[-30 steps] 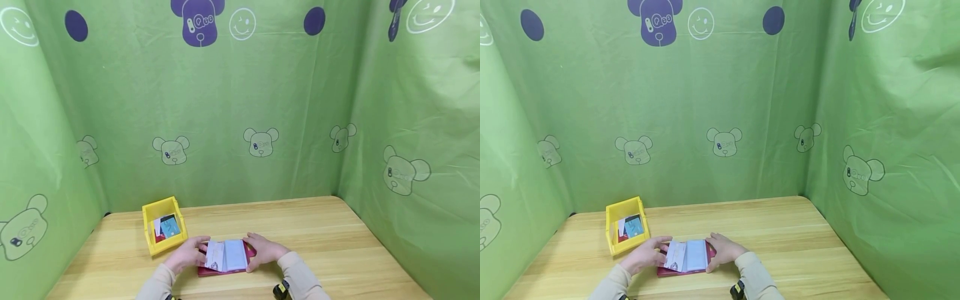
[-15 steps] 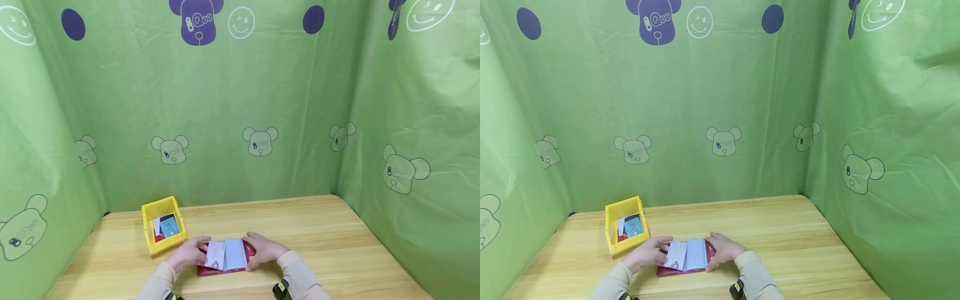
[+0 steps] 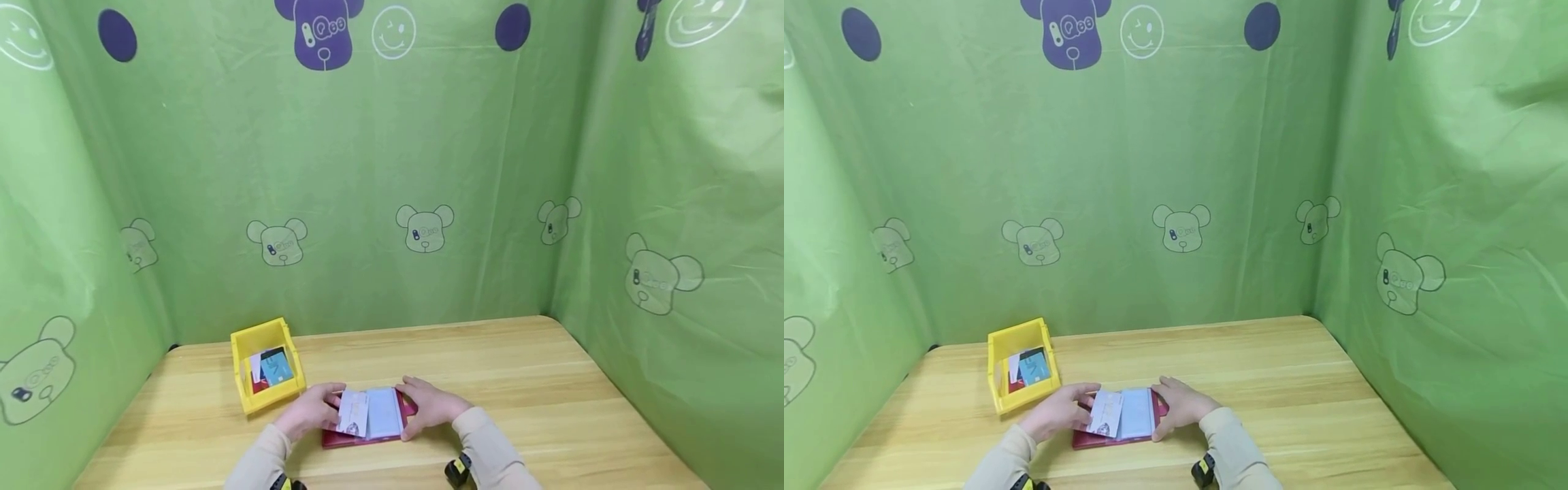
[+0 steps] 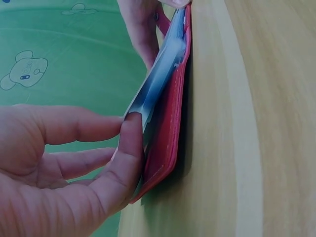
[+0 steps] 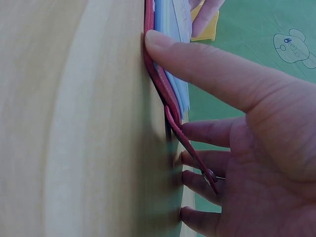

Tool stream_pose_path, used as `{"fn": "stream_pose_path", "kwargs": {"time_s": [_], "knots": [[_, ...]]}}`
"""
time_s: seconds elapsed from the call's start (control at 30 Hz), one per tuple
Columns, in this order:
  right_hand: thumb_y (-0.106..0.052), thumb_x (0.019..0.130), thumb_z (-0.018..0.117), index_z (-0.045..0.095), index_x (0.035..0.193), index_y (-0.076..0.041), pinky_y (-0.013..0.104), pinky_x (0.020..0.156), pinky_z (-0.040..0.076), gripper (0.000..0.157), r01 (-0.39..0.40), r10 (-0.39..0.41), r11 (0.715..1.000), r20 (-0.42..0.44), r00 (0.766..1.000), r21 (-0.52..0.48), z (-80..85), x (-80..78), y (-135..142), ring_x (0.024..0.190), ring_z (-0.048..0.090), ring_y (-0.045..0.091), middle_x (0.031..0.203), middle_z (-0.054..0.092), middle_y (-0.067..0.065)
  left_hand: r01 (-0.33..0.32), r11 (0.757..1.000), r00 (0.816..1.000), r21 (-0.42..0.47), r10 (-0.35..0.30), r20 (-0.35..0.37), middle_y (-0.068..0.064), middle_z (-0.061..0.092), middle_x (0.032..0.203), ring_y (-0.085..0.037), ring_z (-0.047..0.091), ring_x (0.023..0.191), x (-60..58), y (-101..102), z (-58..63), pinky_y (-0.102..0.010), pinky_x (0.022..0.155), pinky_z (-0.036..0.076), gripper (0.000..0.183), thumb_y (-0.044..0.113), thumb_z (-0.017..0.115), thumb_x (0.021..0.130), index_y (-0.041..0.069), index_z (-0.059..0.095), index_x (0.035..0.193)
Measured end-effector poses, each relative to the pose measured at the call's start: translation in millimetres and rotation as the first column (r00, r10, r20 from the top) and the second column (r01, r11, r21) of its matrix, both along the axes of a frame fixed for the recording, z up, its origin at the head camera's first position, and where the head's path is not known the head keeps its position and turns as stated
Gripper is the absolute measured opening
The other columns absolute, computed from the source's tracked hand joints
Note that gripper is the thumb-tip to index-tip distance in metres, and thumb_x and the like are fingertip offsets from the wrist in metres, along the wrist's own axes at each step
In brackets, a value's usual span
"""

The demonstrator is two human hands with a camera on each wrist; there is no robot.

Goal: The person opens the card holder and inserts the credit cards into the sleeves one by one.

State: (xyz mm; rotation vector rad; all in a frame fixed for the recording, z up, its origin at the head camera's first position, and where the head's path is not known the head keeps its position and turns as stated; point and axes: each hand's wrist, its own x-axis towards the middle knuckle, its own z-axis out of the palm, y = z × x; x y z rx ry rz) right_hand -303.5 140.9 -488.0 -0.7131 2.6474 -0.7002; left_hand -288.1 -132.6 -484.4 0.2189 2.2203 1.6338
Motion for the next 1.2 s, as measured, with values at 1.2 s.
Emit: {"fn": "stream_pose_path", "kwargs": {"time_s": [1.2], "knots": [[-0.037, 0.065, 0.085, 0.036, 0.148, -0.002, 0.061, 0.118, 0.024, 0.102, -0.005, 0.005, 1.000, -0.006, 1.000, 0.003, -2.5, -2.6, 0.3, 0.146, 0.024, 0.042, 0.158, 0.026, 0.023, -0.032, 0.991, 0.999, -0.130, 0.028, -0.033, -0.018, 0.054, 0.098, -0.022, 0.057, 0.081, -3.1, 3.3, 5.0, -0.031, 0.066, 0.059, 0.071, -0.020, 0.057, 0.071, -0.014, 0.039, 0.140]]}}
